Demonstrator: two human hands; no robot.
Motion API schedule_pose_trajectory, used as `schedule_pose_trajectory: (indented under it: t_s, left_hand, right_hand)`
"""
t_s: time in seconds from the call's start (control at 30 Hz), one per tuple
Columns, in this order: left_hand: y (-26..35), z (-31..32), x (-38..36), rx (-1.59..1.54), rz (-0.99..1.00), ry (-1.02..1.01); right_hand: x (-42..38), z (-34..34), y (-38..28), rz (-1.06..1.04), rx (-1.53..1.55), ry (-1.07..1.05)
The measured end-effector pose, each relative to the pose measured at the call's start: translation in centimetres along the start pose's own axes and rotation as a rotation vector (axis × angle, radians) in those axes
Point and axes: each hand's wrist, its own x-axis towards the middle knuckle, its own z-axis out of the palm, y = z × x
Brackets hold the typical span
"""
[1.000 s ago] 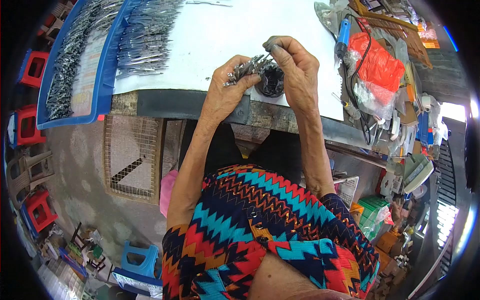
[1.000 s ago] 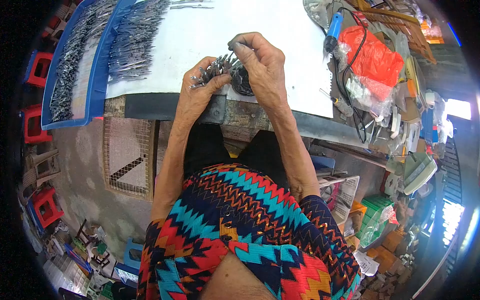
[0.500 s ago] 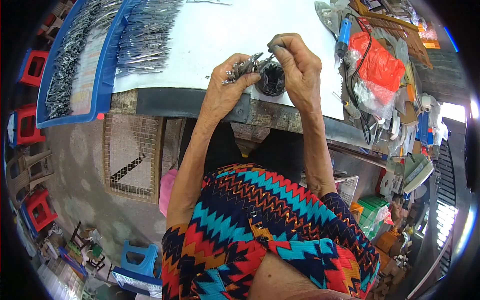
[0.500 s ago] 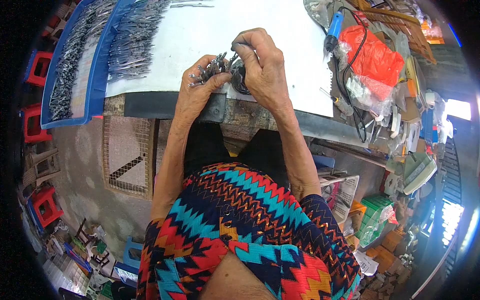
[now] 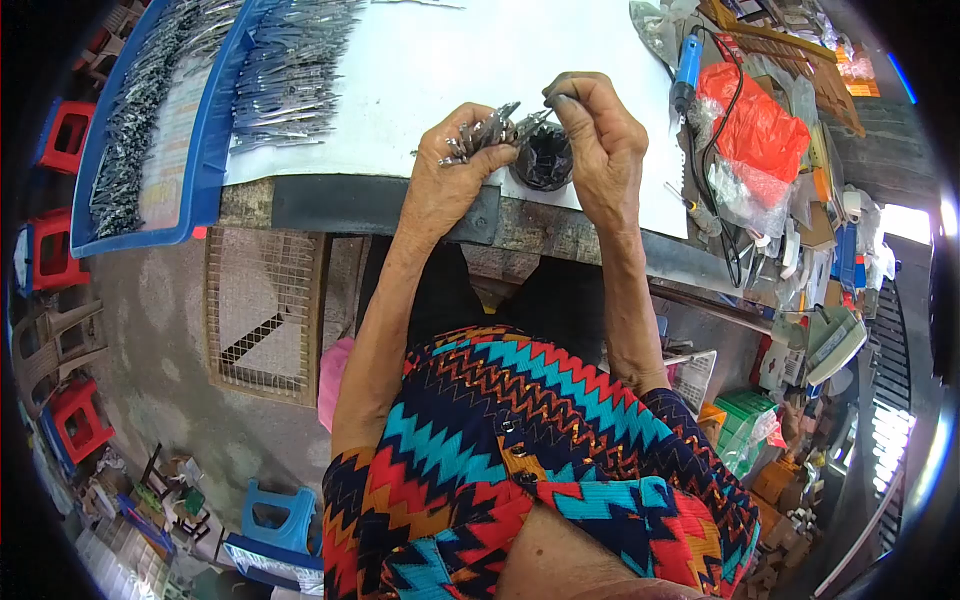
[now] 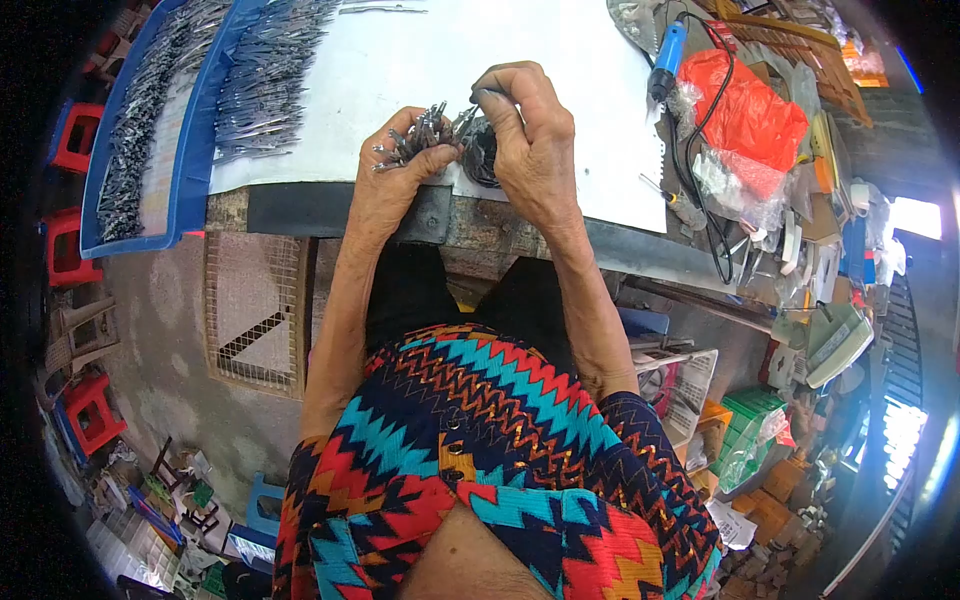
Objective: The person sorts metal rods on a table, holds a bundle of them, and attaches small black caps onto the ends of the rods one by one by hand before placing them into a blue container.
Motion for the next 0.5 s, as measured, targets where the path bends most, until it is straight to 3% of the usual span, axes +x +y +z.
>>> schedule_pose_trajectory:
  t_s: [0.33,0.5]
  left_hand:
    - [-0.39,0.33,0.07,-0.029,0.076,0.066]
    - [-0.32,0.49,0.03,-0.027,0.093,0.059]
  right_hand:
    - [0.03,0.49,0.35,-0.067,-0.097,0.036]
    - [0.81,-0.47,-0.12,-0.116,-0.22,-0.07]
